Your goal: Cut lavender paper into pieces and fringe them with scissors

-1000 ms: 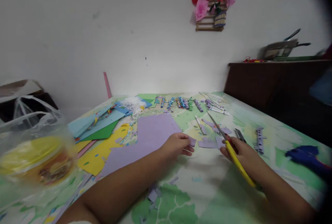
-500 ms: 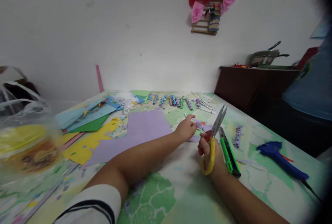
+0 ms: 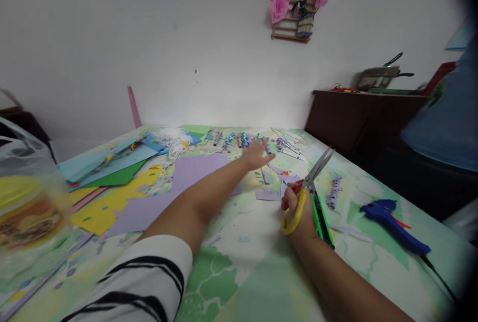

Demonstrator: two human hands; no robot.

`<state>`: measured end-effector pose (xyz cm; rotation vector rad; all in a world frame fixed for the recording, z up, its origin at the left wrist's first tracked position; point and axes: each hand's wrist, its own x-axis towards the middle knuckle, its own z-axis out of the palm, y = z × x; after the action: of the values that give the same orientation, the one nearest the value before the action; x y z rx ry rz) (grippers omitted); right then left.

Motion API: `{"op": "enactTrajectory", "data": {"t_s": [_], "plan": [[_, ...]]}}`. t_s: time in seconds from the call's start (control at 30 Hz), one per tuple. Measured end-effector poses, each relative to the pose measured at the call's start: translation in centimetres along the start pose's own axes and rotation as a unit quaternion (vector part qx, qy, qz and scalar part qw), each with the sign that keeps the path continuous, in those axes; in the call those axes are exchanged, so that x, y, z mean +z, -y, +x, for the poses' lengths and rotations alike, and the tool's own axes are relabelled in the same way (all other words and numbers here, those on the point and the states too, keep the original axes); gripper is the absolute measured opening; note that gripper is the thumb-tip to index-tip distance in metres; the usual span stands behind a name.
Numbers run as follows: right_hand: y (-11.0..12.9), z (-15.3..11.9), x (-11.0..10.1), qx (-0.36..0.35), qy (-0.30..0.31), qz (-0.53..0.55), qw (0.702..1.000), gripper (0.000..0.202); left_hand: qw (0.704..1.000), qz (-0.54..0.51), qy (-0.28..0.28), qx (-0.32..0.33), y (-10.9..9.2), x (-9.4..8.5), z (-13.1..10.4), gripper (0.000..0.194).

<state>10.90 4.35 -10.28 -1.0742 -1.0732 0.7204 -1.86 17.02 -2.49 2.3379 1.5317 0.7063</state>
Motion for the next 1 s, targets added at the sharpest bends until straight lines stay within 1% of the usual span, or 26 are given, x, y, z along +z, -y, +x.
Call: {"op": "enactTrajectory", "data": {"t_s": [0.03, 0.1, 0.2, 0.27, 0.33, 0.4, 0.43, 0.5, 0.57, 0.6, 0.7, 0.83, 0.93, 1.0], "plan": [[0.0, -0.1, 0.1, 0.001, 0.007, -0.006, 1.000, 0.031, 0.999, 0.027, -0.007, -0.031, 1.6, -1.0, -0.1, 0.080], [-0.1, -0.3, 0.3, 0.005, 0.022, -0.016, 1.000, 0.030, 0.990, 0.073, -0.016, -0.117, 4.9, -2.9, -0.6, 0.086], [-0.2, -0.5, 0.4, 0.014, 0.037, -0.018, 0.999, 0.030, 0.964, 0.121, 0.007, -0.237, 9.5, -5.2, -2.4, 0.090], [-0.4, -0.5, 0.5, 0.022, 0.039, -0.012, 0.999, 0.030, 0.949, 0.137, 0.044, -0.282, 11.6, -6.2, -3.7, 0.090], [-0.5, -0.3, 0.5, 0.032, 0.032, -0.005, 0.999, 0.030, 0.941, 0.146, 0.081, -0.293, 12.8, -6.8, -4.7, 0.092], [-0.7, -0.1, 0.5, 0.046, 0.020, 0.002, 0.999, 0.029, 0.938, 0.151, 0.112, -0.291, 13.4, -7.0, -5.1, 0.091], [-0.7, 0.1, 0.5, 0.054, 0.015, 0.005, 0.998, 0.029, 0.937, 0.153, 0.125, -0.288, 13.5, -7.1, -5.2, 0.087], [-0.6, 0.2, 0.5, 0.065, 0.011, 0.013, 0.998, 0.028, 0.935, 0.157, 0.144, -0.283, 13.6, -7.2, -5.1, 0.069], [-0.5, 0.3, 0.4, 0.068, 0.012, 0.019, 0.997, 0.025, 0.933, 0.162, 0.155, -0.281, 13.6, -7.4, -4.9, 0.041], [-0.3, 0.3, 0.4, 0.067, 0.013, 0.023, 0.997, 0.024, 0.934, 0.162, 0.158, -0.278, 13.7, -7.5, -4.9, 0.036], [0.1, 0.3, 0.2, 0.058, 0.015, 0.034, 0.998, 0.023, 0.936, 0.162, 0.163, -0.266, 13.8, -7.7, -5.1, 0.035], [0.4, 0.4, 0.2, 0.056, 0.041, 0.031, 0.997, 0.026, 0.947, 0.152, 0.173, -0.221, 14.0, -7.8, -6.0, 0.034], [0.3, 0.4, 0.1, 0.059, 0.055, 0.021, 0.997, 0.019, 0.955, 0.151, 0.178, -0.186, 13.8, -8.1, -7.0, 0.034], [0.1, 0.5, 0.0, 0.058, 0.064, 0.015, 0.996, 0.016, 0.956, 0.155, 0.182, -0.173, 13.3, -8.7, -8.1, 0.034]]}}
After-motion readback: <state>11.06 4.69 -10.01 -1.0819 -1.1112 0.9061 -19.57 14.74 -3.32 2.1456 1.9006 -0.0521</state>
